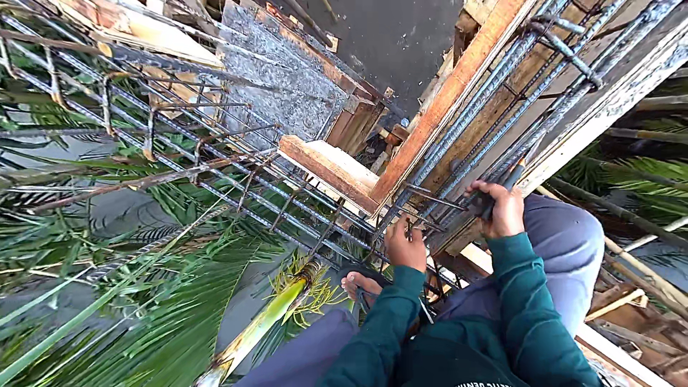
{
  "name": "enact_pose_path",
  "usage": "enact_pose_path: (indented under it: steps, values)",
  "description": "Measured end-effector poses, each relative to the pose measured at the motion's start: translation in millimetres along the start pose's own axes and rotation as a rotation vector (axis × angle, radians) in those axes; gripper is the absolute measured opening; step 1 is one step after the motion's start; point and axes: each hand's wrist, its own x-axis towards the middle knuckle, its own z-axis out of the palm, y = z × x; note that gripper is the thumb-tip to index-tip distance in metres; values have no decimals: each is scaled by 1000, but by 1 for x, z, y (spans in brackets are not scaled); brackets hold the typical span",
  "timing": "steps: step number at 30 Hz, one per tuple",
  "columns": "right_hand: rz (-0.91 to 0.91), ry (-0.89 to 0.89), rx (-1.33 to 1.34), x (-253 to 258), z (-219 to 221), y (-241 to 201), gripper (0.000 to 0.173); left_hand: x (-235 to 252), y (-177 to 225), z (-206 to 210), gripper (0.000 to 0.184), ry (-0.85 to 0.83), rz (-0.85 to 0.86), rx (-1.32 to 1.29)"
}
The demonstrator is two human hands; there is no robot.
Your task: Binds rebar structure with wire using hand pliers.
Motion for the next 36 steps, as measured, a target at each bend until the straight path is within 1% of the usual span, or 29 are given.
enact_pose_path:
  steps: [1, 3, 4, 5, 6, 7, 9, 10, 12, 13, 14, 16, 18, 20, 21, 23, 25, 27, 29, 31, 32, 34, 35, 36]
  values:
    - [-19, 50, -105, 0, -5, -3, 37, 3, 0, -8, 38, -30, -37, 12]
    - [-43, 134, -321, -15, -25, -7, 53, 3, -9, -17, 42, -181, -24, 206]
    - [-65, 138, -424, -25, -33, -9, 58, 7, -14, -17, 47, -266, 8, 321]
    - [-78, 103, -516, -38, -42, -12, 59, 11, -17, -15, 53, -337, 30, 400]
    - [-71, 31, -604, -55, -50, -15, 61, 17, -20, -12, 53, -392, 45, 441]
    - [-56, -61, -704, -72, -56, -18, 60, 23, -21, -9, 50, -435, 49, 447]
    - [0, -290, -969, -104, -59, -23, 59, 32, -23, -8, 37, -484, 25, 397]
    - [51, -419, -1108, -116, -55, -26, 56, 34, -25, -9, 34, -488, 17, 359]
    - [149, -640, -1331, -127, -36, -22, 54, 34, -31, -10, 35, -462, 44, 299]
    - [191, -715, -1388, -126, -26, -18, 53, 33, -38, -10, 33, -434, 75, 250]
    - [228, -750, -1397, -120, -20, -15, 52, 33, -43, -9, 32, -416, 95, 210]
    - [278, -704, -1353, -92, -15, -23, 52, 37, -41, -14, 35, -470, 89, 207]
    - [265, -634, -1394, -74, -16, -31, 60, 37, -42, -16, 36, -511, 86, 204]
    - [196, -593, -1508, -88, 1, -29, 61, 39, -35, -19, 33, -481, 83, 217]
    - [194, -602, -1553, -98, 8, -23, 59, 35, -30, -21, 33, -466, 70, 230]
    - [215, -630, -1516, -108, 7, -13, 56, 21, -29, -26, 35, -460, 37, 253]
    - [178, -563, -1443, -99, -3, -16, 58, 21, -28, -29, 32, -469, 63, 259]
    - [155, -513, -1482, -108, -4, -22, 56, 18, -23, -30, 32, -475, 52, 270]
    - [140, -550, -1572, -131, 3, -22, 53, 12, -20, -34, 34, -453, 25, 288]
    - [83, -584, -1587, -134, 3, -27, 52, 9, -20, -36, 40, -437, 26, 283]
    - [31, -515, -1579, -125, -3, -31, 51, 10, -20, -36, 36, -446, 41, 284]
    - [-32, -225, -1525, -96, -24, -43, 50, 11, -27, -33, 30, -477, 60, 273]
    - [-61, -89, -1437, -84, -34, -50, 52, 13, -29, -32, 30, -478, 60, 268]
    - [-107, -3, -1377, -74, -37, -61, 53, 19, -28, -32, 29, -468, 56, 262]
